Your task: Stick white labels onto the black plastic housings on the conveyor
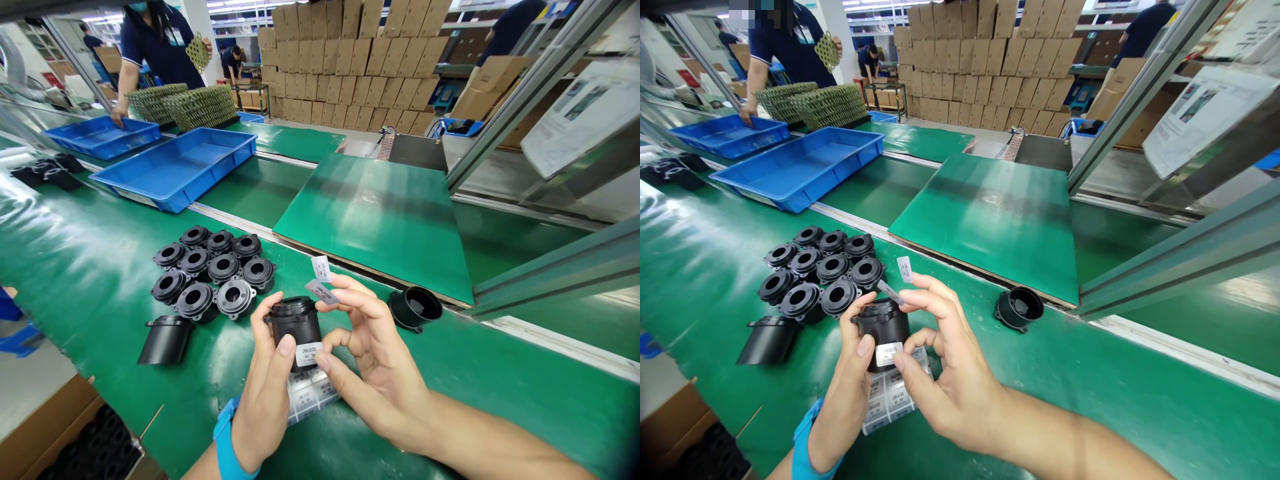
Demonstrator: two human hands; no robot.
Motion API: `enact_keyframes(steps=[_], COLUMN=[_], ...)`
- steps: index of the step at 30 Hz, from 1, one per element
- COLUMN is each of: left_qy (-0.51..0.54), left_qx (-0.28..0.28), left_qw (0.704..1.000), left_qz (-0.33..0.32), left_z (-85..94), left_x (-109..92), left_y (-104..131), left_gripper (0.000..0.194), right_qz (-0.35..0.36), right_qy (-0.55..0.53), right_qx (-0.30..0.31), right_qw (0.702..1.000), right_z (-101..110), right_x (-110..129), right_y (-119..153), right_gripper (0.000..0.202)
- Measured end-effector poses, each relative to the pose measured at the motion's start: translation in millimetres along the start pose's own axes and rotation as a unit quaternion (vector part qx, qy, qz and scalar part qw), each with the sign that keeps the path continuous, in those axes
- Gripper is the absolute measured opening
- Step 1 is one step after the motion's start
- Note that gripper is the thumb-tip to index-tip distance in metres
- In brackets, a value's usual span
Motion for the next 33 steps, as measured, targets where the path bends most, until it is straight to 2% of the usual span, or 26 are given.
enact_keyframes(steps=[9, 16, 24, 27, 31, 33], left_qy=[-0.027, -0.033, -0.135, -0.152, -0.125, -0.094], left_qx=[0.008, 0.007, 0.041, 0.019, -0.010, -0.022], left_qw=[1.000, 0.999, 0.988, 0.982, 0.983, 0.986], left_qz=[-0.013, -0.017, -0.067, -0.109, -0.136, -0.133], left_z=[-5.0, -1.8, 1.3, 6.1, 9.2, 8.0], left_x=[-2.5, -2.5, 1.1, -3.2, -6.4, -3.8], left_y=[-0.2, -1.1, -0.9, 0.4, 2.9, 6.0], left_gripper=[0.060, 0.063, 0.059, 0.056, 0.061, 0.066], right_qz=[-0.006, -0.002, 0.010, 0.005, 0.012, 0.005], right_qy=[-0.004, -0.005, -0.009, -0.030, -0.043, -0.043], right_qx=[-0.005, 0.001, -0.003, -0.041, -0.149, -0.144], right_qw=[1.000, 1.000, 1.000, 0.999, 0.988, 0.989], right_z=[0.7, -0.7, -0.6, 4.2, 15.4, 8.3], right_x=[-1.0, 0.7, 2.4, 2.9, -0.2, -6.4], right_y=[0.2, -0.8, -1.2, -0.3, 3.5, 4.9], right_gripper=[0.064, 0.065, 0.068, 0.063, 0.051, 0.062])
Point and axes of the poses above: each hand's wrist, its own y-axis away from the middle knuckle, its own z-axis out of the back of the hand, x = y × z, the point moved 9 cm from there along -y, towards the middle knuckle, and after that the axes turned 11 degrees about y, right-handed, at the moved point
